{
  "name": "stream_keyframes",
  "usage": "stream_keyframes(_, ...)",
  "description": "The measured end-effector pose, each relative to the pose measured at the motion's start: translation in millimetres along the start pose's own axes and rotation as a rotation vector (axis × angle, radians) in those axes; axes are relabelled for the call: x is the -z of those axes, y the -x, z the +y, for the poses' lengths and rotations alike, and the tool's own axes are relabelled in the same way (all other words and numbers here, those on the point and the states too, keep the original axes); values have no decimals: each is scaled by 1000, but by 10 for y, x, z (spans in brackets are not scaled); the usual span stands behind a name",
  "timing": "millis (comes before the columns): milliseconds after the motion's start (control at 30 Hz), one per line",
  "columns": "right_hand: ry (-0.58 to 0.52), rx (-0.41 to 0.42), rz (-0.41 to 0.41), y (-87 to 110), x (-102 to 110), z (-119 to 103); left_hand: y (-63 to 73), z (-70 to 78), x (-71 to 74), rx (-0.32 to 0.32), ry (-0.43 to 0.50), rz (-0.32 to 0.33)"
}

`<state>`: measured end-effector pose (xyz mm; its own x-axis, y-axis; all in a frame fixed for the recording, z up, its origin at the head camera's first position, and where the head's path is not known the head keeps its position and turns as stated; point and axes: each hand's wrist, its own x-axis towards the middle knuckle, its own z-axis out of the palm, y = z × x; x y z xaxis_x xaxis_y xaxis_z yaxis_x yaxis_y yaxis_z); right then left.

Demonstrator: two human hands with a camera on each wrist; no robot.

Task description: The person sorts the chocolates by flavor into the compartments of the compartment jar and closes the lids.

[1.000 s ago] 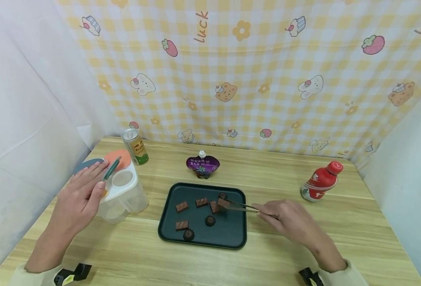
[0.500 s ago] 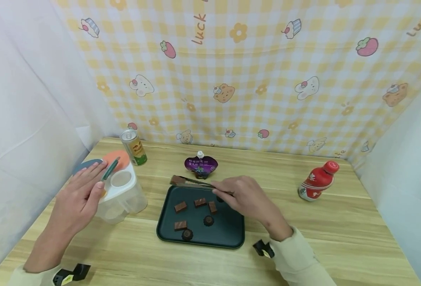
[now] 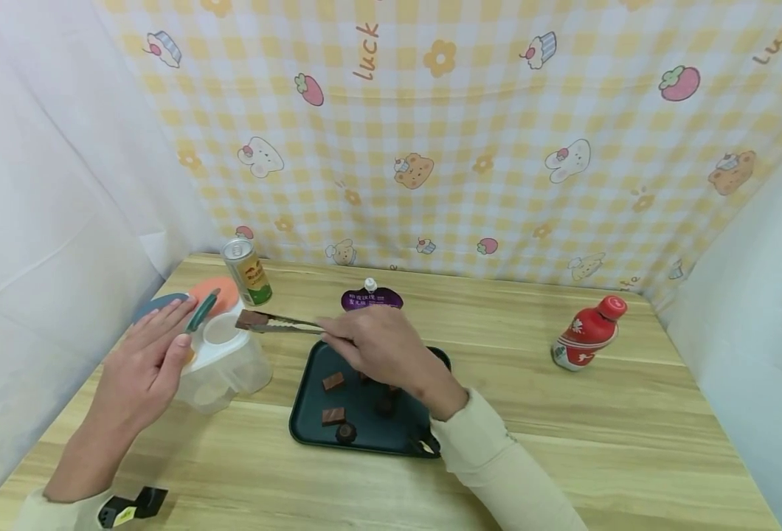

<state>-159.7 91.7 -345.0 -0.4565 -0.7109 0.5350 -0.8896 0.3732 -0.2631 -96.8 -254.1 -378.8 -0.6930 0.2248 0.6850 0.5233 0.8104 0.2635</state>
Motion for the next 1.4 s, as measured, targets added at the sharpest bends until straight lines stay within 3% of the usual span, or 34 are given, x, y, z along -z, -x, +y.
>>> stream_keyframes(367,29,5,-58,-288,-141,-118,-10,-5,-13,-4,13,21)
stream_keyframes(900,25,-28,-71,-298,-204,-129,-9,-3,-18,-20,21,37)
stream_keyframes(1400,19,-58,-98,-293,-174,-140,5,5,-1,-10,12,10)
